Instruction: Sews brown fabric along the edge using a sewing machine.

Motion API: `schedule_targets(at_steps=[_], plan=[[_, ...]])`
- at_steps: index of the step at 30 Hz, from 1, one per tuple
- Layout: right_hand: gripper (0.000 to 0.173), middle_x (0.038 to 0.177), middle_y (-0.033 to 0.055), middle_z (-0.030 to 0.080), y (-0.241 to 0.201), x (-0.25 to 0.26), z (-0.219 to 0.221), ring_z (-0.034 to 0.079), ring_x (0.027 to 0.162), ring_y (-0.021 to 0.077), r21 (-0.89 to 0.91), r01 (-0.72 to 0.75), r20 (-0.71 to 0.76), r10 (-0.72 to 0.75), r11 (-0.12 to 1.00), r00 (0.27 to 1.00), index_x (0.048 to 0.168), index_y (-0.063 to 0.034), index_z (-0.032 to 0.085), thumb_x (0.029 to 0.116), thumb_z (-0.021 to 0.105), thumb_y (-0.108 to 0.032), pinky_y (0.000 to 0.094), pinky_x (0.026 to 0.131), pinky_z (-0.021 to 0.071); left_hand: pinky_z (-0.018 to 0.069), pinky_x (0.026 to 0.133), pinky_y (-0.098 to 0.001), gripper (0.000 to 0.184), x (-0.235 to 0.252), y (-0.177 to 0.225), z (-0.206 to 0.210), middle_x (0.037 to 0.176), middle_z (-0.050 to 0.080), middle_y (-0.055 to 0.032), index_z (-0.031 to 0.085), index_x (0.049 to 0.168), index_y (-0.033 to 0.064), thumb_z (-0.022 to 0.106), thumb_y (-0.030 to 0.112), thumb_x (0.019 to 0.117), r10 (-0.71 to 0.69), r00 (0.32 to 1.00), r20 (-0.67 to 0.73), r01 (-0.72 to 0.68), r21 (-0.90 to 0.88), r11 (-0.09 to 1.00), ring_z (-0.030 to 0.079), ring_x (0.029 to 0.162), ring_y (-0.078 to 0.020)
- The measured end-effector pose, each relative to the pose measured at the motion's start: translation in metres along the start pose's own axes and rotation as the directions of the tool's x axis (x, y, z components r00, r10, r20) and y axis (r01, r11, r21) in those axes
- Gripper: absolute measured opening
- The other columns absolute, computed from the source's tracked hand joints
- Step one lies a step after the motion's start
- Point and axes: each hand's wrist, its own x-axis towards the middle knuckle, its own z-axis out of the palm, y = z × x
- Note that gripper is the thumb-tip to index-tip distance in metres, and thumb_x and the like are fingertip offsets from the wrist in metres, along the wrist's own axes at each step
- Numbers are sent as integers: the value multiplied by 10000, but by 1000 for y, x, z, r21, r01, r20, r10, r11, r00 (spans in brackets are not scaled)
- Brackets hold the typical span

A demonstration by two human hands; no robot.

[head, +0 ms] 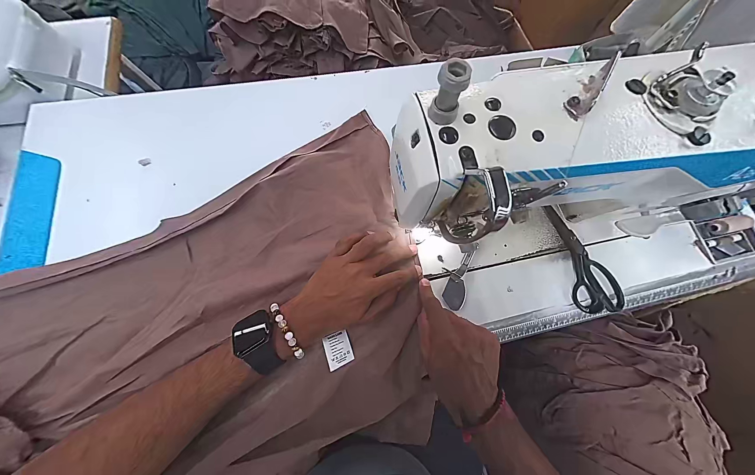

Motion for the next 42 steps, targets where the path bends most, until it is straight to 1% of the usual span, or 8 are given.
schedule_targets(at_steps=[7, 16, 19, 21, 26, 32, 36, 42], plan=[[363, 551, 15, 592, -3, 46, 0, 570, 434, 213, -41, -51, 101, 55, 998, 993, 1283, -199, 744, 1012, 510, -256, 368, 385, 408, 371, 1047, -467, 336, 15, -28, -2, 1294, 647, 11, 712, 1277, 327, 480, 372, 1038, -3, 997, -81, 10, 79, 997, 504, 1296, -240], [341, 537, 29, 589, -14, 69, 16, 590, 447, 228, -102, -82, 33, 86, 991, 996, 1186, -186, 779, 989, 512, -264, 377, 397, 413, 401, 1049, -511, 307, 44, -89, -24, 1207, 712, -26, 785, 1062, 239, 505, 358, 1017, 355, 934, -38, -346, 147, 927, 583, 1237, -279], [342, 597, 13, 634, -17, 64, 24, 603, 471, 195, -55, -136, -62, 133, 989, 989, 1165, -172, 786, 1004, 501, -271, 364, 399, 425, 519, 929, -488, 241, 34, -35, -34, 1136, 702, -121, 724, 1061, 82, 519, 203, 1025, 100, 994, 48, -109, 253, 961, 647, 1123, -310], [307, 695, 12, 686, -16, 56, 24, 637, 525, 175, 45, -177, -91, 180, 983, 979, 1159, -144, 762, 1004, 523, -257, 355, 420, 465, 569, 817, -476, 401, 9, 15, -25, 1351, 647, -138, 669, 1266, 53, 441, 293, 1040, -235, 971, 44, 209, 319, 924, 656, 1166, -326], [310, 682, 11, 677, -6, 53, 8, 633, 557, 193, 228, -303, 95, 289, 925, 953, 1151, -178, 755, 1032, 495, -298, 406, 481, 482, 228, 1266, -517, 713, -26, -13, -9, 1670, 344, 34, 401, 1592, 242, 313, 669, 1028, -345, 936, 75, 337, 99, 936, 262, 1563, -210], [382, 684, 27, 712, -21, 52, 12, 651, 502, 214, 19, -206, 8, 206, 978, 978, 1220, -159, 769, 1031, 442, -220, 396, 420, 480, 175, 1289, -457, 687, -14, -67, -18, 1685, 306, 58, 385, 1601, 247, 299, 636, 1041, -141, 978, 151, 134, 57, 989, 219, 1572, -156], [348, 578, 13, 629, -27, 60, 19, 600, 448, 213, -72, -212, -31, 210, 975, 977, 1200, -201, 776, 1002, 494, -246, 384, 382, 422, 164, 1282, -527, 687, -10, -43, -31, 1667, 350, -36, 406, 1589, 182, 307, 607, 1058, -286, 955, 74, 260, 246, 934, 244, 1569, -263], [356, 1000, 50, 654, -11, 15, 24, 598, 900, 236, -1, -95, -109, 95, 995, 990, 1319, -362, 705, 1007, 551, -288, 424, 754, 437, 112, 1119, -837, 830, -92, 69, -61, 1627, 393, -164, 413, 1582, 123, 263, 700, 1004, -849, 517, -107, 850, 184, 494, 289, 1512, -482]])
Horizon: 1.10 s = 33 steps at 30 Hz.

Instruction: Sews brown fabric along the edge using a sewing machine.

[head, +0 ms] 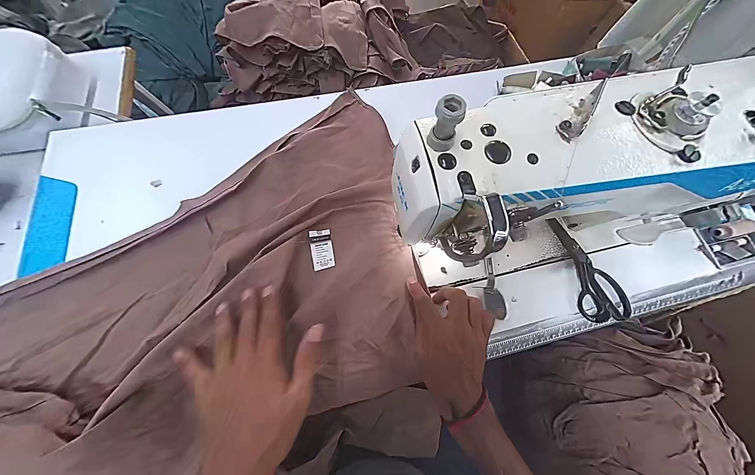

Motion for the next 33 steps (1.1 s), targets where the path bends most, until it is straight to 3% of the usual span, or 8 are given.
schedule_targets(at_steps=[2, 5, 9, 13, 16, 19, 25, 33], plan=[[370, 1055, 40, 650, 12, -5, -4, 587, 936, 222, 7, 28, 27, -28, 1000, 999, 1344, -375, 683, 1017, 522, -314, 429, 794, 421, 44, 1069, -889, 829, -1, -46, 22, 1681, 298, -125, 314, 1632, 216, 133, 725, 1004, -74, 996, 41, 74, 22, 997, 197, 1542, -488], [384, 1068, 51, 649, 21, 5, -2, 587, 914, 239, 23, 78, 49, -79, 997, 996, 1359, -381, 670, 1025, 482, -362, 433, 755, 428, 78, 1150, -805, 778, 59, -114, 37, 1687, 308, -12, 328, 1620, 322, 67, 712, 999, 180, 984, -10, -180, 47, 983, 216, 1570, -355], [319, 1125, 75, 687, 23, 2, -3, 629, 1000, 276, 155, 190, 8, -194, 969, 981, 1297, -394, 695, 1025, 552, -309, 481, 817, 472, 91, 1214, -714, 817, 165, -150, 25, 1697, 280, 41, 315, 1623, 336, 239, 798, 954, 419, 894, 162, -435, 78, 897, 211, 1580, -246], [259, 1189, -22, 701, 21, -50, -10, 630, 1119, 171, 370, 281, -47, -285, 885, 958, 1170, -376, 729, 991, 634, -215, 459, 978, 455, 357, 1084, -721, 475, 156, -54, -22, 1437, 611, -95, 663, 1350, 168, 677, 433, 956, 467, 860, 204, -487, 59, 871, 509, 1374, -396], [207, 1064, 55, 715, 39, -34, -26, 660, 1038, 197, 434, 76, -162, -5, 898, 987, 986, -156, 767, 981, 561, -146, 392, 905, 545, 473, 1110, -456, 331, 130, 29, 5, 1304, 683, 4, 735, 1193, 149, 508, 333, 1038, 638, 769, -33, -575, -470, 669, 584, 1300, -176], [281, 1110, 120, 713, 70, 20, -44, 673, 1047, 278, 272, -81, -63, 102, 959, 993, 1078, -123, 779, 980, 515, -117, 445, 860, 563, 435, 1120, -462, 306, 120, 66, 57, 1281, 689, -2, 728, 1213, 191, 494, 290, 1043, 700, 692, -179, -711, -338, 617, 545, 1342, -210], [265, 1048, 101, 709, 96, 48, -32, 700, 905, 241, 248, 3, 146, -40, 969, 988, 1094, -197, 797, 939, 592, -130, 429, 731, 598, 324, 1237, -437, 378, 114, 54, 70, 1451, 611, 32, 661, 1363, 190, 455, 272, 1056, 768, 614, -180, -783, -259, 565, 455, 1449, -183], [233, 1138, -20, 743, 22, 36, 7, 669, 1034, 196, 247, 182, -103, -161, 952, 982, 1116, -236, 792, 995, 595, -205, 392, 854, 531, 311, 1243, -428, 388, 124, 50, 70, 1438, 612, 31, 656, 1383, 202, 447, 299, 1069, 795, 583, -166, -800, -289, 526, 440, 1452, -180]])
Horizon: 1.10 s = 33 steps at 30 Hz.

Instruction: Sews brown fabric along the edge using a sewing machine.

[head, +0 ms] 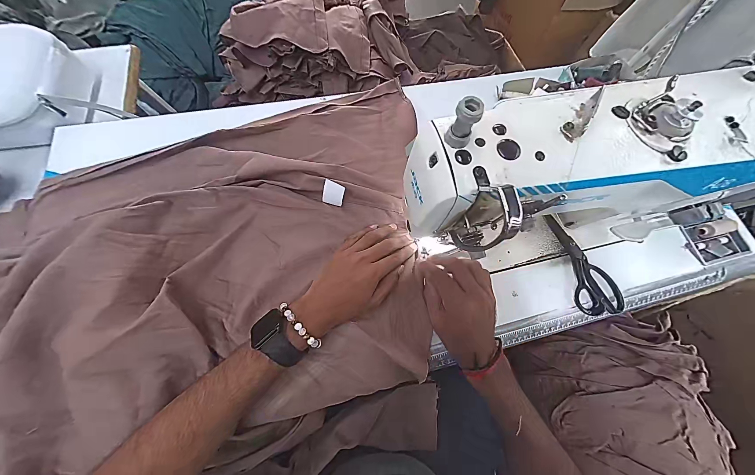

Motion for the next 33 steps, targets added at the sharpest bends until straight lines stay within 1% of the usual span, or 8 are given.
schedule_targets(at_steps=[6, 14, 17, 20, 22, 24, 29, 33], plan=[[384, 1328, -116, 698, -6, -20, -2, 590, 1285, 160, -61, 84, 71, -80, 995, 994, 1259, -286, 738, 992, 503, -142, 445, 1015, 418, 358, 1176, -447, 365, 8, -22, -9, 1375, 647, 44, 685, 1348, 319, 465, 338, 1057, 164, 986, 41, -166, 29, 986, 507, 1369, -201], [229, 1015, -17, 764, -9, -20, -1, 678, 953, 186, -133, -168, -102, 155, 977, 983, 989, -184, 783, 957, 580, -286, 413, 819, 487, 320, 1188, -509, 470, 7, 11, 0, 1397, 609, -43, 657, 1373, 312, 455, 554, 1024, 18, 998, 64, -24, 101, 995, 477, 1388, -251], [271, 904, 67, 674, -10, 5, -5, 646, 881, 266, -83, -292, 52, 296, 953, 954, 830, -135, 724, 922, 635, -374, 435, 736, 518, 241, 1233, -560, 635, -4, 34, 11, 1535, 516, -50, 564, 1473, 294, 416, 668, 982, -135, 989, 56, 124, 167, 978, 387, 1486, -261], [222, 935, 82, 708, -22, 29, -15, 680, 862, 252, -8, -339, 219, 333, 941, 917, 721, -97, 665, 840, 676, -284, 428, 679, 544, 298, 1224, -538, 514, -9, 37, 13, 1473, 592, -18, 658, 1377, 211, 482, 516, 1002, -126, 992, -32, 128, 109, 986, 452, 1452, -242], [269, 1015, 88, 723, -33, 21, -23, 705, 852, 209, 119, -431, 270, 389, 894, 881, 1000, -32, 715, 901, 657, -275, 412, 692, 590, 272, 1241, -526, 466, -11, 35, 8, 1507, 562, -4, 631, 1406, 206, 436, 439, 1053, -112, 994, 5, 111, 92, 990, 415, 1479, -228], [557, 975, 79, 725, -54, -14, -30, 703, 762, 169, 253, -553, 336, 464, 794, 819, 1398, 27, 541, 955, 625, -300, 400, 638, 604, 238, 1256, -531, 479, -13, 34, 6, 1549, 521, 21, 583, 1461, 237, 393, 450, 1076, -125, 991, 42, 120, 108, 987, 373, 1507, -219], [457, 905, 24, 749, -102, -79, -51, 708, 763, 36, 504, -699, 373, 603, 507, 706, 1353, 49, 589, 971, 620, -200, 253, 673, 612, 249, 1241, -519, 449, -11, 34, 10, 1514, 549, -15, 625, 1419, 248, 391, 421, 1077, -139, 990, 6, 136, 142, 980, 368, 1500, -252], [429, 964, 22, 763, -92, -64, -56, 695, 774, -9, 560, -648, 300, 603, 516, 739, 1358, 49, 611, 972, 607, -139, 176, 681, 594, 319, 1165, -499, 382, -6, 31, 8, 1401, 626, -17, 686, 1332, 279, 438, 404, 1070, -116, 992, -50, 124, 193, 973, 446, 1417, -266]])
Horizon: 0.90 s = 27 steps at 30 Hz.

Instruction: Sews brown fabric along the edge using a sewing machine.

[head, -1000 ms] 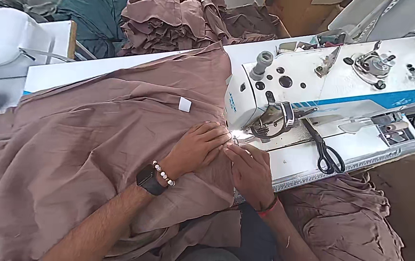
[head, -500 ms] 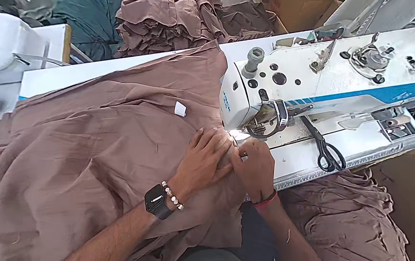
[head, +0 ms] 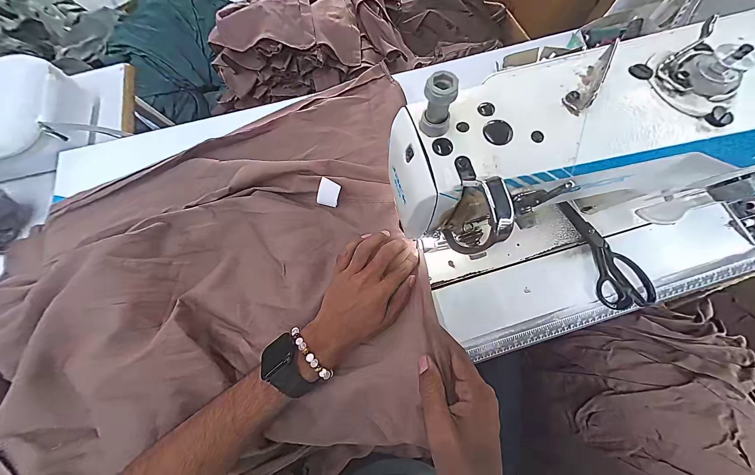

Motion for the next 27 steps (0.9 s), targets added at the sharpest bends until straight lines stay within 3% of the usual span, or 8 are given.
schedule_targets(at_steps=[3, 7, 11, 18, 23, 27], plan=[[443, 857, -17, 734, 5, 10, 1, 622, 629, -13, -42, 22, 11, -22, 999, 1000, 1370, 21, 620, 970, 616, -169, 180, 557, 545, 327, 1138, -490, 352, 4, -5, -1, 1349, 651, -19, 708, 1296, 285, 467, 394, 1065, 34, 999, -21, -33, 15, 999, 474, 1374, -270], [438, 764, -43, 722, 8, 17, 1, 594, 542, -7, -35, 4, 35, -3, 999, 999, 1385, -6, 623, 975, 607, -161, 196, 489, 528, 328, 1132, -480, 337, 6, -9, -3, 1353, 653, -11, 714, 1282, 284, 483, 386, 1059, 81, 996, -27, -80, 39, 996, 477, 1376, -259], [445, 612, -86, 609, 9, 26, 1, 444, 436, -14, -91, 33, 12, -32, 995, 999, 1377, -4, 637, 965, 588, -165, 195, 397, 411, 320, 1144, -487, 347, 0, 6, -3, 1358, 649, 2, 700, 1296, 275, 469, 370, 1056, 19, 1000, -10, -18, 89, 996, 494, 1357, -249], [426, 576, -101, 566, 12, 39, 6, 400, 416, -18, -227, 102, -19, -109, 969, 994, 1337, -28, 677, 944, 591, -167, 199, 380, 374, 343, 1105, -462, 317, 6, -11, -4, 1318, 665, -9, 722, 1257, 258, 508, 357, 1045, 132, 990, -39, -130, 59, 990, 526, 1300, -243], [427, 625, -80, 626, 18, 43, 8, 458, 436, -5, -324, 109, -29, -124, 940, 992, 1323, -60, 695, 929, 589, -186, 216, 402, 416, 352, 1099, -490, 377, -6, 27, -2, 1373, 642, -11, 673, 1320, 223, 448, 325, 1035, -68, 998, -17, 69, 120, 990, 520, 1325, -273], [425, 595, -87, 583, 19, 44, 8, 422, 424, -8, -333, 134, -26, -151, 933, 988, 1314, -41, 698, 927, 586, -175, 209, 385, 385, 347, 1092, -461, 375, -5, 9, 0, 1375, 634, -5, 674, 1334, 257, 459, 372, 1049, 7, 1000, -14, -6, 46, 999, 501, 1328, -253]])
